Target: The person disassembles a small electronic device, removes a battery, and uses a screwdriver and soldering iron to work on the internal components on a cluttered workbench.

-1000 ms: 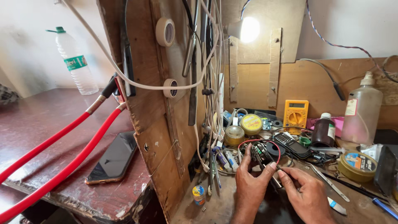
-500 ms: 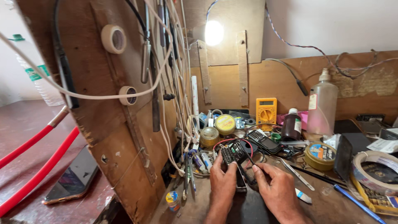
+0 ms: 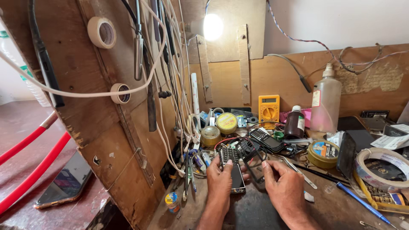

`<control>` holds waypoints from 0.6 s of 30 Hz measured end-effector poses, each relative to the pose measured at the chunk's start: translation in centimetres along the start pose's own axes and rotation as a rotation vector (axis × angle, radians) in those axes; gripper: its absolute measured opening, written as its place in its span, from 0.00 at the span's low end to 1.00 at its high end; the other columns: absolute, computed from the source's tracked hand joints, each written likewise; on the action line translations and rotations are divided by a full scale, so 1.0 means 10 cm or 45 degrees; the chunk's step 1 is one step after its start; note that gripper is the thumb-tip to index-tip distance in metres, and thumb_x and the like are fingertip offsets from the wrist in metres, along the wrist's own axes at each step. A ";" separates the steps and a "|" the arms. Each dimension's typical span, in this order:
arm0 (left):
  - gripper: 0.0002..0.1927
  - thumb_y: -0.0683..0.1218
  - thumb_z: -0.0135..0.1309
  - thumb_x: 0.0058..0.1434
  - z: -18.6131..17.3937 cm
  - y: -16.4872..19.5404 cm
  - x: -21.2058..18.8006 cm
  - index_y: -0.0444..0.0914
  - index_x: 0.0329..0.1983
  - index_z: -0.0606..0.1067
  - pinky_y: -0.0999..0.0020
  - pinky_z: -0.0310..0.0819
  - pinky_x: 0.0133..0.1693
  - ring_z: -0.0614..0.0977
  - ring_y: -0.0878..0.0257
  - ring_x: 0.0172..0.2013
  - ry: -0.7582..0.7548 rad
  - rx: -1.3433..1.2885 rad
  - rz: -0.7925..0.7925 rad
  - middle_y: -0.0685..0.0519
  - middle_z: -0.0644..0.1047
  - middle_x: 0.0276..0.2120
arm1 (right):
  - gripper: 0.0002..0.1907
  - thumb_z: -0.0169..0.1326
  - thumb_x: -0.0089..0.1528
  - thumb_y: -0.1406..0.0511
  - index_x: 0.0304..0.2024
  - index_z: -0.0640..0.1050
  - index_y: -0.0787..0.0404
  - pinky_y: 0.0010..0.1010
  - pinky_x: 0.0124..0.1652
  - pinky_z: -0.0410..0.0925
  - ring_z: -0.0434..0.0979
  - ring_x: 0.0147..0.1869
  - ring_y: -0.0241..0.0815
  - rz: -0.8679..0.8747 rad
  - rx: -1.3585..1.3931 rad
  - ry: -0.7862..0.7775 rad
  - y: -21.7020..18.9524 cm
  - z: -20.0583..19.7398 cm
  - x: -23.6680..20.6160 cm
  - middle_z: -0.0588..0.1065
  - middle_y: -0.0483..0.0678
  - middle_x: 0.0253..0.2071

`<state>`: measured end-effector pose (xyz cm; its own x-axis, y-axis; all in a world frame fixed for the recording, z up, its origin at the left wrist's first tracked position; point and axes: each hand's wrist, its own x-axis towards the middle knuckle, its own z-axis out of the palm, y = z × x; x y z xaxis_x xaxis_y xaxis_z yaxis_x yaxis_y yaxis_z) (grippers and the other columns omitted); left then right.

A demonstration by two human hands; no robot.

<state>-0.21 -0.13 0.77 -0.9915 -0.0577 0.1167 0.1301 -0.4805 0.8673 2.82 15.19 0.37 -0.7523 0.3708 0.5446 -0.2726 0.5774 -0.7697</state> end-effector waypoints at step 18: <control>0.26 0.35 0.56 0.56 -0.29 0.38 -0.26 0.41 0.59 0.77 0.53 0.77 0.37 0.85 0.49 0.35 -0.320 1.851 0.656 0.42 0.82 0.30 | 0.13 0.57 0.66 0.58 0.40 0.85 0.61 0.48 0.37 0.71 0.81 0.35 0.61 0.048 -0.428 0.255 0.25 -0.16 -0.02 0.80 0.59 0.31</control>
<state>2.80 -4.31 2.36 -0.8328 0.2695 0.4836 0.4836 0.7794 0.3984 3.27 17.67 -1.12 -0.6167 0.5117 0.5982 -0.0103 0.7546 -0.6561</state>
